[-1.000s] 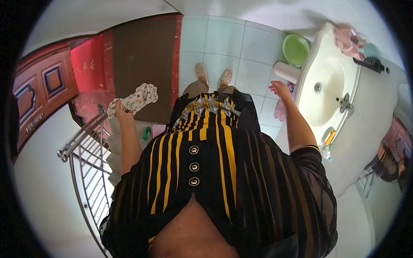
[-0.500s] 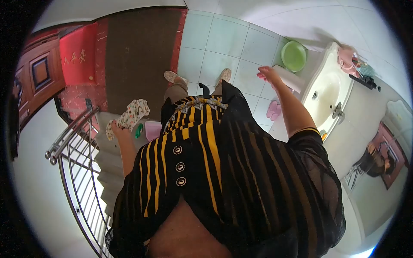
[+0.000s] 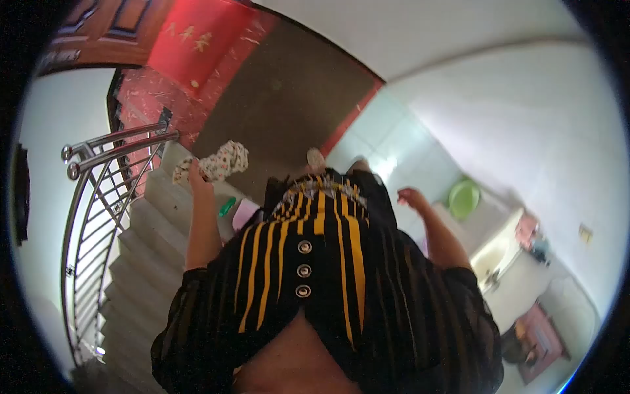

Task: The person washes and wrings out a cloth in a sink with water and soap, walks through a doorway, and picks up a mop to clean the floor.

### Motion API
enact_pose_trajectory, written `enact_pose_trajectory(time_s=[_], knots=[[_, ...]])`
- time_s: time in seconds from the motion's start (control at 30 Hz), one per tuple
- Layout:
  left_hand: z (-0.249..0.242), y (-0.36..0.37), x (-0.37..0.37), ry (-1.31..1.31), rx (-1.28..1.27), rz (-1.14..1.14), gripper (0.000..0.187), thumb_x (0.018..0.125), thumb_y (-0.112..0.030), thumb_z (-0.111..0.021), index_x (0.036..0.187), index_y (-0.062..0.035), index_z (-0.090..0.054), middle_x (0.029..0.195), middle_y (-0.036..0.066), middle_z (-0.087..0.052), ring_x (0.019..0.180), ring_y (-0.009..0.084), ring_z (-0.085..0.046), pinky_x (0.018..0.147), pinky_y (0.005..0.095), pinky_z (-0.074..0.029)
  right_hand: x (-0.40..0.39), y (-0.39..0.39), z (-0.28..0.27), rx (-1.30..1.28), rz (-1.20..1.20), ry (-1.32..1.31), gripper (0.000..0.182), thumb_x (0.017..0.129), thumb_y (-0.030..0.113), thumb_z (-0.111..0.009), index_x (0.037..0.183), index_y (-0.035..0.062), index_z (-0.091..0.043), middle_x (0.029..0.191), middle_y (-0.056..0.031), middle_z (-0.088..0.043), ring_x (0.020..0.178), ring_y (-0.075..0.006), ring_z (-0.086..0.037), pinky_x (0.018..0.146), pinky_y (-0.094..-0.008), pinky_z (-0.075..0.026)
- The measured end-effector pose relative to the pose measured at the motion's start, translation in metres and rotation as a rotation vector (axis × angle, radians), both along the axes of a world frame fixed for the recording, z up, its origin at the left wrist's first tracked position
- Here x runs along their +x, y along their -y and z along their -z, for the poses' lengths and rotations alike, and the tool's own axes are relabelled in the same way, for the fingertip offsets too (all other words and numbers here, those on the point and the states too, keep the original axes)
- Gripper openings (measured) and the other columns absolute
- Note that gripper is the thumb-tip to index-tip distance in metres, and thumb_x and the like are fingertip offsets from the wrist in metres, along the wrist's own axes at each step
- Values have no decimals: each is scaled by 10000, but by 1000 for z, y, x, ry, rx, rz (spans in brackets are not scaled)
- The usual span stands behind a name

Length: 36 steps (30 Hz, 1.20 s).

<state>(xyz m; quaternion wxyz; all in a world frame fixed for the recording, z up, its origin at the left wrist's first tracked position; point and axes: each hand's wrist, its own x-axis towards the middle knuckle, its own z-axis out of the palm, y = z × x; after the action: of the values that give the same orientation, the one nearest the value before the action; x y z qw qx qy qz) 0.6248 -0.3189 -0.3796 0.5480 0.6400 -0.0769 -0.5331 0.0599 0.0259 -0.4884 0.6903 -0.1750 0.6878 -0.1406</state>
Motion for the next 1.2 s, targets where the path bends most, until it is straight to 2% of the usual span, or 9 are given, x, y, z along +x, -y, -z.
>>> enact_pose_trajectory(time_s=[0.2, 0.27, 0.47, 0.63, 0.67, 0.7, 0.9, 1.07, 1.2], knots=[[27, -19, 9, 46, 144, -261, 335, 740, -106, -652, 1030, -24, -505, 888, 67, -559, 785, 220, -595, 625, 380, -532, -28, 108, -49, 14, 34, -154, 289, 860, 289, -514, 1031, 65, -576, 825, -68, -649, 711, -154, -573, 604, -286, -424], [31, -28, 18, 54, 52, -123, 291, 744, -79, -642, 1001, -13, -521, 889, 76, -562, 786, 227, -593, 622, 381, -528, -43, 143, -43, -35, 72, -161, 284, 858, 282, -516, 1038, 71, -575, 818, -69, -650, 701, -151, -572, 593, -288, -425], [85, -48, 44, 35, 128, -545, 309, 734, -72, -640, 1003, 23, -522, 893, 99, -577, 739, 238, -594, 611, 372, -525, -83, 274, -21, -22, -95, -39, 303, 834, 328, -535, 1015, 91, -586, 814, -53, -648, 714, -162, -582, 602, -285, -430], [29, -24, -4, 213, 173, -864, 382, 700, -71, -654, 1027, 49, -496, 875, 100, -578, 712, 222, -597, 586, 358, -526, -109, 444, 6, -29, -353, -22, 313, 825, 342, -532, 1006, 91, -582, 803, -38, -640, 694, -129, -574, 578, -276, -418], [23, -22, -10, 225, 215, -876, 373, 694, -76, -655, 1015, 35, -500, 865, 104, -578, 695, 225, -598, 578, 361, -524, -128, 474, 41, -285, -516, 50, 318, 822, 326, -516, 1009, 77, -579, 809, -45, -639, 686, -128, -567, 579, -271, -418], [16, -23, -20, 225, 226, -902, 373, 694, -76, -655, 1015, 35, -500, 865, 104, -578, 695, 225, -598, 578, 361, -524, -119, 511, 36, -117, -264, 8, 324, 820, 300, -502, 1025, 59, -574, 815, -51, -642, 684, -132, -567, 564, -267, -418], [47, -23, -12, 69, 249, -1071, 327, 711, -128, -681, 951, -1, -500, 839, 105, -562, 718, 237, -588, 595, 369, -516, -55, 684, -15, -349, -338, -131, 321, 837, 331, -514, 1034, 84, -564, 844, -59, -637, 728, -138, -568, 631, -277, -431], [64, -3, 16, 14, 347, -983, 326, 700, -122, -666, 952, -9, -493, 823, 105, -555, 708, 235, -578, 603, 366, -511, 16, 759, -12, -444, -539, 114, 290, 836, 302, -517, 1023, 86, -565, 867, -64, -634, 760, -150, -569, 666, -289, -438], [102, 33, 104, 157, 513, -1044, 256, 685, -138, -650, 870, -13, -523, 822, 109, -559, 690, 231, -572, 592, 366, -501, 89, 802, -23, -372, -651, -37, 254, 824, 213, -517, 983, 30, -591, 774, -79, -635, 697, -153, -587, 625, -267, -454]])
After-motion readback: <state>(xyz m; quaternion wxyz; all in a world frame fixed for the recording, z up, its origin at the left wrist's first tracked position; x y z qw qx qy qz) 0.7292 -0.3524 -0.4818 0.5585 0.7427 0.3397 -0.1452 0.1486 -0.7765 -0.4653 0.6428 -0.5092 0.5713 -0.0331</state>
